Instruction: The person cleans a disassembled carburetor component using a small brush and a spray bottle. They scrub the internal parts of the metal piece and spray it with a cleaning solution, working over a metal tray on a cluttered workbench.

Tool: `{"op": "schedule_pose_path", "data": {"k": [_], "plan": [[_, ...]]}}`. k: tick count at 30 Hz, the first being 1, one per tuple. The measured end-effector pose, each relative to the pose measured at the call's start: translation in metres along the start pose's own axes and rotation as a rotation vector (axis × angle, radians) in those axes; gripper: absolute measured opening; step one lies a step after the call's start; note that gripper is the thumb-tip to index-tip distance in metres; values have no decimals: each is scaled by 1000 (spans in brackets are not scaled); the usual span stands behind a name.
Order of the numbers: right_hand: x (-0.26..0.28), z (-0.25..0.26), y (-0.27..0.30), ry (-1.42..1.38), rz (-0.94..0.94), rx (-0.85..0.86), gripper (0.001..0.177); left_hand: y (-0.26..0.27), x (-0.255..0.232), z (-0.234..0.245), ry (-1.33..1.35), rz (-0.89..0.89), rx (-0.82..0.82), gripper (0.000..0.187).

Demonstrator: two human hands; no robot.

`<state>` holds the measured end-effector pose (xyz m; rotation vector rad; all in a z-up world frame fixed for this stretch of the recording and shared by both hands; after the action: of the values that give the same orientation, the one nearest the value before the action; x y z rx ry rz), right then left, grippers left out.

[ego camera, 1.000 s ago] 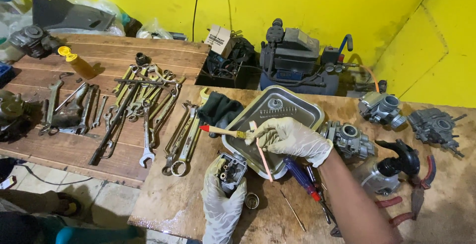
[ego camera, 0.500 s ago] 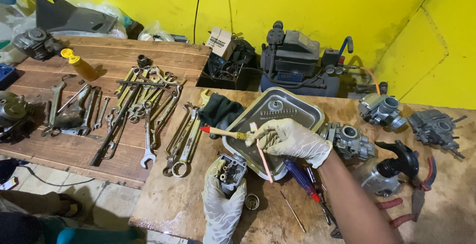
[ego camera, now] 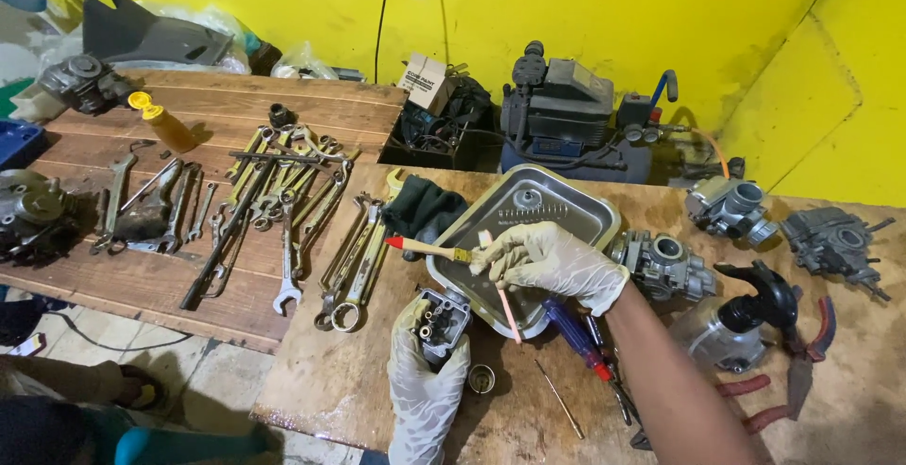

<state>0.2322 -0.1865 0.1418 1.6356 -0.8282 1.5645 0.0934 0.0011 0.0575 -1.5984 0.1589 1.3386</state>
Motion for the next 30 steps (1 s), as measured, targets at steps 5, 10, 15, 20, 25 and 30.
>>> {"op": "schedule_pose_path", "data": {"k": [5,10,15,20,25,30], "plan": [[2,-4,0,49,60,-32,25,-2,-3,0,24,19,17,64],[-4,-25,1,70,181,-125,27,-5,-7,2,29,8,18,62],[12,-64,14,348,541,-69,15,-14,-33,5,62,51,68,56],[15,-77,18,558,803,-4,20,-21,-50,9,99,26,59,50],[5,-77,19,715,999,-22,23,-17,-39,8,91,-6,35,49],[16,-88,28,862,1053,41,40,-10,-26,5,53,-3,51,57]]}}
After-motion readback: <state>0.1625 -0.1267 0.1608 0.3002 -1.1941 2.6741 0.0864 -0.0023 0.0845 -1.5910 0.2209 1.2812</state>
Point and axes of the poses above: each hand's wrist, its own y-axis away from the middle knuckle, its own z-axis out of the back of the hand, x = y × z, the point moved 3 cm from there along -y, towards the middle knuckle, and after that the axes turned 9 degrees about -x, right-handed, at the moved point
